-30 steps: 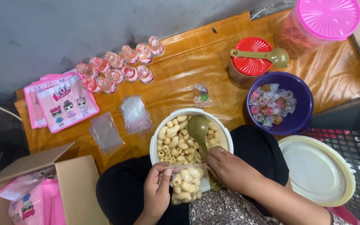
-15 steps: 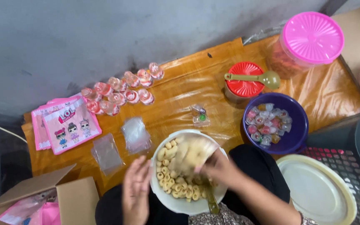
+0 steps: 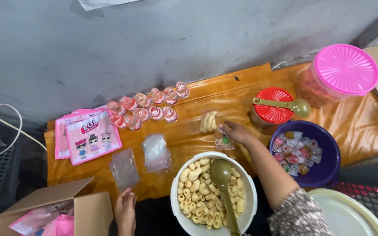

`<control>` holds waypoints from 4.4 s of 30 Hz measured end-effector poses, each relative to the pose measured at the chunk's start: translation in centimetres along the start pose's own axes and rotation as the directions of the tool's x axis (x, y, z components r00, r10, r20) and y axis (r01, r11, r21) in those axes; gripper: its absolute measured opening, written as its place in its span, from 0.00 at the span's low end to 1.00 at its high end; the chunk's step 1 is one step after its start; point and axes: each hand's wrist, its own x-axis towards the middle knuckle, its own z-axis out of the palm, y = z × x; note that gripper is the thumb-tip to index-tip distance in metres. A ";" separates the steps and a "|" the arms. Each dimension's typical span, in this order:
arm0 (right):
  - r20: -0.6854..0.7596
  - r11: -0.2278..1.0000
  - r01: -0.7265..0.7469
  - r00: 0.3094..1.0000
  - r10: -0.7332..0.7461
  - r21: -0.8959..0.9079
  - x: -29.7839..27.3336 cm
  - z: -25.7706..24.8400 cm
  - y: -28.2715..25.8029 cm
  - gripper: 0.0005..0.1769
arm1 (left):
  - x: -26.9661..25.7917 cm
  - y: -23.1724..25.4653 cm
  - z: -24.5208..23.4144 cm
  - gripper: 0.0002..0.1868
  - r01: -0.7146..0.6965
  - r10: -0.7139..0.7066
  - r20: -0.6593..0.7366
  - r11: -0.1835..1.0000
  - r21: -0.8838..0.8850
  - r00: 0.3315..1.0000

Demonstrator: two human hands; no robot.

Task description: Scooping puffed snacks from a large bowl into small plastic bags using a green scoop.

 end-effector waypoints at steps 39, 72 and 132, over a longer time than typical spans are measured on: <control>-0.634 0.861 -0.249 0.766 -0.106 -0.443 -16.6 4.7 22.0 0.25 | 13.5 -0.6 2.7 0.14 0.165 -0.084 -0.151 0.705 0.689 0.985; 0.145 0.732 0.624 0.725 -0.673 0.275 -24.6 7.0 -2.7 0.43 | -16.8 8.0 4.1 0.07 -0.346 0.264 0.900 0.928 -0.139 0.346; 0.510 0.420 0.868 0.496 -0.702 -0.266 -28.0 11.8 -2.9 0.13 | -19.2 12.8 2.9 0.34 -0.794 0.180 0.965 0.606 0.046 0.193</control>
